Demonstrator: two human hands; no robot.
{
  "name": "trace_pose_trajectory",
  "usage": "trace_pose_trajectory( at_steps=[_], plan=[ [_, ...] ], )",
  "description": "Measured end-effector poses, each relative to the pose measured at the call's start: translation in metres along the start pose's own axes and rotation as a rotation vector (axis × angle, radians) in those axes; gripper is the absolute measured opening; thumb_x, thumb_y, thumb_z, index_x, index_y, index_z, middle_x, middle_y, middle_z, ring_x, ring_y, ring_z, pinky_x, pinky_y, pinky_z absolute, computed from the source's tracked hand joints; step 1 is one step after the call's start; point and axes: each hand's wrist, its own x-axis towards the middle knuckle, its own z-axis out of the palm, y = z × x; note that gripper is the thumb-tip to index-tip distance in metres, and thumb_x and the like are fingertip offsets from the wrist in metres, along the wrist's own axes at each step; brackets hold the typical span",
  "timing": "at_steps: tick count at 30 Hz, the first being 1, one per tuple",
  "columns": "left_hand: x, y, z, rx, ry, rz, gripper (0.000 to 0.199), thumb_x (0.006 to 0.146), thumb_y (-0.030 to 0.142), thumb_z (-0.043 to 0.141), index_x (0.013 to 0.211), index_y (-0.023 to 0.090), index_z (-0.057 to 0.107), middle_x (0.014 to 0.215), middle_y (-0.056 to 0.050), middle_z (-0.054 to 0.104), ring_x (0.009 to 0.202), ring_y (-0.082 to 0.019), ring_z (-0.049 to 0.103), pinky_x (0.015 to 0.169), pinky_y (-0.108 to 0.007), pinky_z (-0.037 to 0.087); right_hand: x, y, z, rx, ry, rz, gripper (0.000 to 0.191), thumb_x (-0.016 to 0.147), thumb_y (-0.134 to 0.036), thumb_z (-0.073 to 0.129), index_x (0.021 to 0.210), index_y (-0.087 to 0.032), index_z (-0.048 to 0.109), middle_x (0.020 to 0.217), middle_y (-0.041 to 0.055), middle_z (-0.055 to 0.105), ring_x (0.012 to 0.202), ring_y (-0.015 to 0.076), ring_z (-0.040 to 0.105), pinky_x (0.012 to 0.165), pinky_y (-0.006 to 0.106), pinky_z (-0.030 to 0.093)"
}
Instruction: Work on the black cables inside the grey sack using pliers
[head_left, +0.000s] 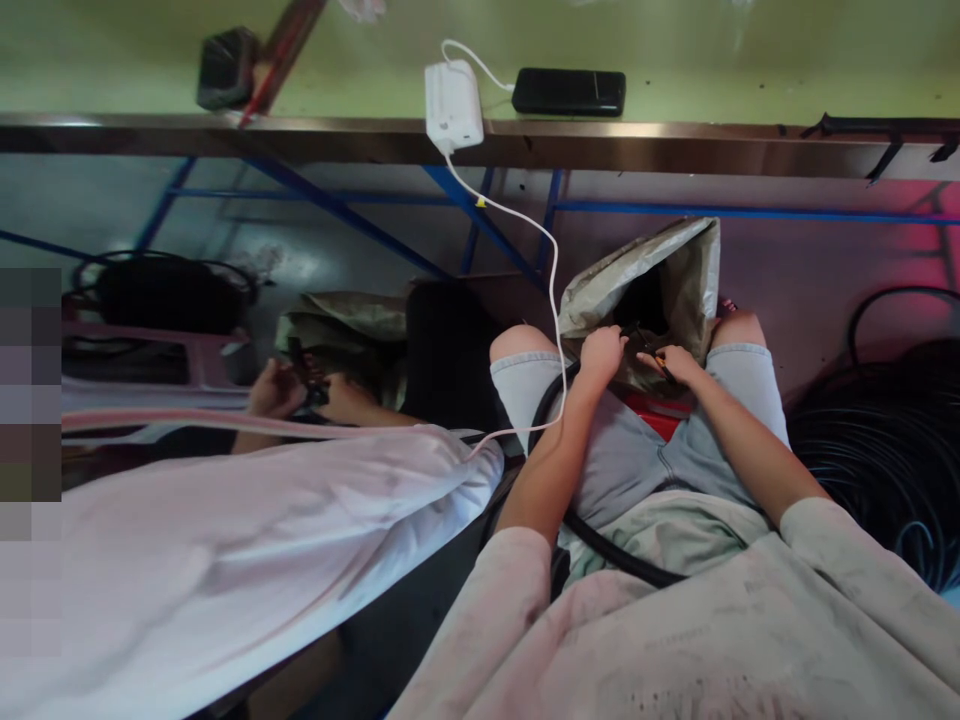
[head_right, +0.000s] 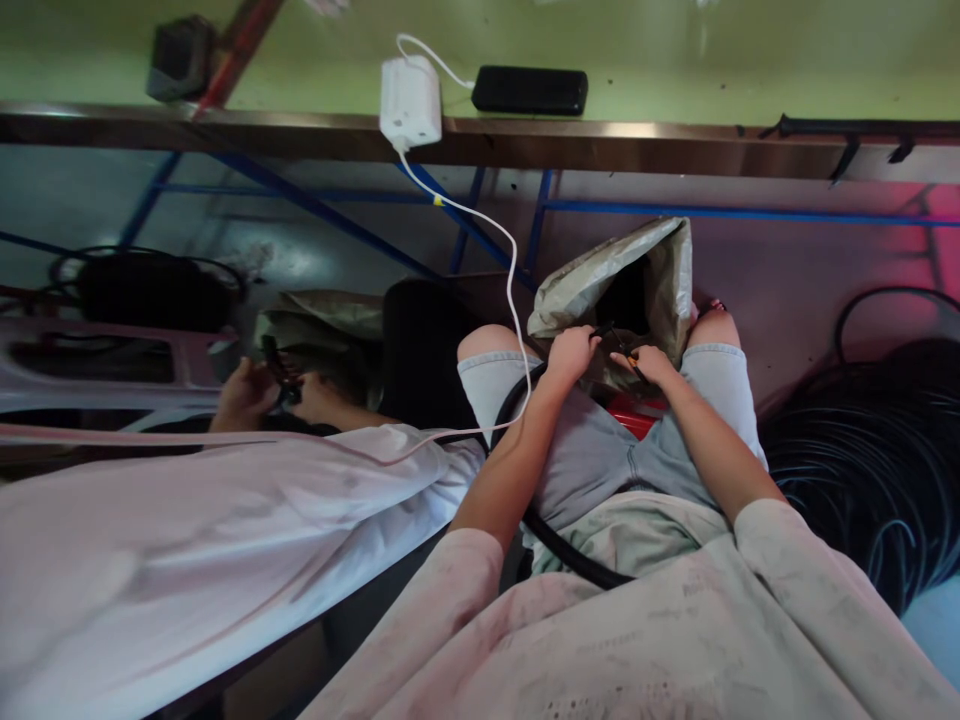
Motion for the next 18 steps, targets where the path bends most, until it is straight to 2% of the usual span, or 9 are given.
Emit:
trace_pose_trajectory(
  at_steps=[8,13,18],
  plan=[
    [0.000,-0.001,0.000,0.016,-0.005,0.028,0.031,0.109,0.031,0.049,0.124,0.013,0.069,0.119,-0.016,0.074,0.112,-0.028,0.070,0.093,-0.034,0.052,-0.001,-0.001,0.001,0.008,-0.073,0.019,0.070,0.095,-0.080,0.048,0.094,-0.017,0.078,0.094,0.0138,0.078,0.078,0.0208,0.067,0.062,0.027,0.037],
    [0.000,0.000,0.004,0.003,-0.008,0.037,0.031,0.109,0.032,0.050,0.126,0.015,0.069,0.120,-0.015,0.074,0.112,-0.027,0.070,0.096,-0.034,0.052,0.007,0.006,0.006,0.079,-0.155,0.033,0.079,0.096,-0.083,0.041,0.098,-0.014,0.078,0.100,0.0157,0.079,0.081,0.0223,0.069,0.064,0.027,0.042],
    [0.000,-0.001,0.005,-0.005,-0.013,0.024,0.031,0.109,0.033,0.050,0.125,0.016,0.070,0.119,-0.015,0.074,0.111,-0.027,0.071,0.096,-0.034,0.053,0.012,0.012,0.011,0.163,-0.151,-0.016,0.077,0.096,-0.083,0.040,0.097,-0.014,0.076,0.094,0.0121,0.078,0.076,0.0194,0.066,0.063,0.025,0.041]
  ],
)
